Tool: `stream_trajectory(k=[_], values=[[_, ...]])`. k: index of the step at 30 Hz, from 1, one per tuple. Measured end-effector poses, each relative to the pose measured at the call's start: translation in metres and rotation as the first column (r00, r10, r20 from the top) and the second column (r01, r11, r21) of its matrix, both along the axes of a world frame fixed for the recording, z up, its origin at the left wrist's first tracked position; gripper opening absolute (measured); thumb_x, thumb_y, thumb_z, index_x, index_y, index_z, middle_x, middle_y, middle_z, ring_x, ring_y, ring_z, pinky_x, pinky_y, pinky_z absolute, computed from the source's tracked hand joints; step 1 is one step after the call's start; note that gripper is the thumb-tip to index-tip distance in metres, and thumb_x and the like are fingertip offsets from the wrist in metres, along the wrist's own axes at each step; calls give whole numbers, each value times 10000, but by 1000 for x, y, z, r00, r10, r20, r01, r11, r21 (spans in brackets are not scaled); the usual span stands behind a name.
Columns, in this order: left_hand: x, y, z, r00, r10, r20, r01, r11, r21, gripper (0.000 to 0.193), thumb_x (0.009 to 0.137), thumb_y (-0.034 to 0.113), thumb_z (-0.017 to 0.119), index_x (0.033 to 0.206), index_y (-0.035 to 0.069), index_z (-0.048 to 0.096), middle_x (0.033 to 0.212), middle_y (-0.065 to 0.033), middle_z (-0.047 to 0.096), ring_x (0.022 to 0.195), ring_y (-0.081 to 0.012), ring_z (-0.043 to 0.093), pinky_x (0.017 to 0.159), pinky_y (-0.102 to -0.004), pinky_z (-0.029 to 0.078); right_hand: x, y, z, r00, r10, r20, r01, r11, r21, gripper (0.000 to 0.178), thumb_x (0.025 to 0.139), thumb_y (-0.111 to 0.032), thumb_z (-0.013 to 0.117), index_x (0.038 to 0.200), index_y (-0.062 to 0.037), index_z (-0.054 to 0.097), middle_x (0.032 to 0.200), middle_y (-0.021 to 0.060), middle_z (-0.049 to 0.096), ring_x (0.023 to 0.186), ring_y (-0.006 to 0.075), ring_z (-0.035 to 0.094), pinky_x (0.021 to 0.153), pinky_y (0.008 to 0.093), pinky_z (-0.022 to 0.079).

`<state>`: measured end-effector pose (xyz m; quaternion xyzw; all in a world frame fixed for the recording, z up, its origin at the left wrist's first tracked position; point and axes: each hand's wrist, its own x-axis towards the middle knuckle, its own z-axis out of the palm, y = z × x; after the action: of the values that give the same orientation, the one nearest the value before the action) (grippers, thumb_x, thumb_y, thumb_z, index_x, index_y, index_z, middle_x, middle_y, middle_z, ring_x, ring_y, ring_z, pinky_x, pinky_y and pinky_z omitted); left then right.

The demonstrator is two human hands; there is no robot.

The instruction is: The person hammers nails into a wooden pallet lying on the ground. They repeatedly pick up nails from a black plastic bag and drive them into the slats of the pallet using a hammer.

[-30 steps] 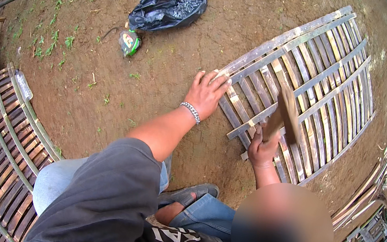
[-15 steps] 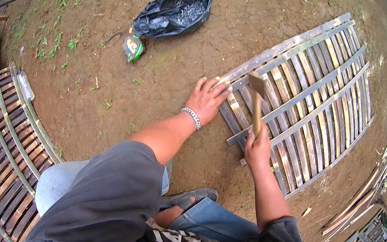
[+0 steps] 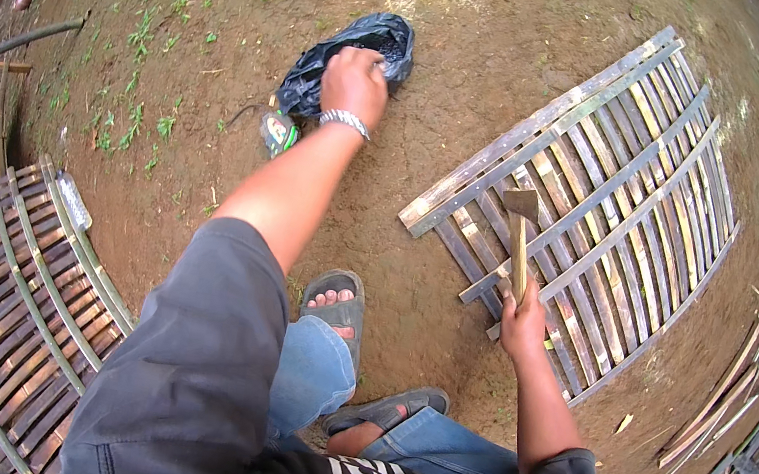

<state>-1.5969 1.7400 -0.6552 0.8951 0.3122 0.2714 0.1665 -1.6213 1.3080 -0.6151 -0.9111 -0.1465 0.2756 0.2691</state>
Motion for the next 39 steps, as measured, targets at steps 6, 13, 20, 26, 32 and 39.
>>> stream_trajectory(k=[6, 13, 20, 26, 32, 39], values=[[13, 16, -9, 866, 3, -500, -122, 971, -205, 227, 878, 298, 704, 1061, 188, 781, 1179, -121, 699, 1121, -327, 655, 969, -435, 517, -18, -12, 6, 997, -48, -57, 48, 999, 0, 417, 972, -178, 620, 1354, -104, 473, 1029, 300, 680, 987, 512, 651, 826, 536, 523], [7, 20, -12, 917, 14, -399, -105, 972, -208, 162, 866, 278, 674, 939, 146, 734, 1075, -116, 695, 1060, -327, 666, 903, -452, 535, -14, -25, 15, 982, -167, -84, 169, 985, 16, 421, 971, -178, 618, 1355, -68, 485, 1042, 302, 671, 1026, 496, 646, 850, 509, 518], [9, 36, -18, 951, 137, -276, -210, 945, -252, 190, 854, 230, 705, 995, 120, 769, 948, -167, 754, 942, -337, 720, 858, -419, 555, -12, -26, 2, 953, -287, -94, 294, 954, 63, 439, 976, -195, 611, 1378, -68, 487, 1093, 290, 663, 1039, 484, 646, 866, 501, 513], [34, -50, 10, 927, 4, 374, 117, 947, -299, 153, 909, 142, 723, 992, 18, 753, 967, -131, 768, 901, -222, 727, 833, -329, 548, -2, -23, 7, 931, -336, -139, 340, 940, 7, 437, 977, -214, 616, 1376, -87, 491, 1110, 288, 658, 1050, 481, 643, 868, 495, 510], [20, -180, -30, 914, -342, 219, 403, 828, -390, 85, 884, 128, 723, 915, 49, 734, 943, -113, 759, 886, -273, 712, 905, -399, 495, -2, -27, -21, 922, -352, -163, 369, 926, 84, 435, 973, -215, 627, 1361, -63, 500, 1112, 267, 665, 1051, 452, 652, 882, 472, 512], [4, -198, -39, 961, -235, 148, 277, 776, -567, 73, 860, 116, 733, 879, 49, 712, 896, -102, 756, 845, -240, 707, 881, -390, 488, -18, -36, -17, 903, -372, -217, 401, 909, 112, 463, 973, -221, 633, 1385, -61, 494, 1136, 253, 670, 1082, 427, 656, 903, 447, 511]])
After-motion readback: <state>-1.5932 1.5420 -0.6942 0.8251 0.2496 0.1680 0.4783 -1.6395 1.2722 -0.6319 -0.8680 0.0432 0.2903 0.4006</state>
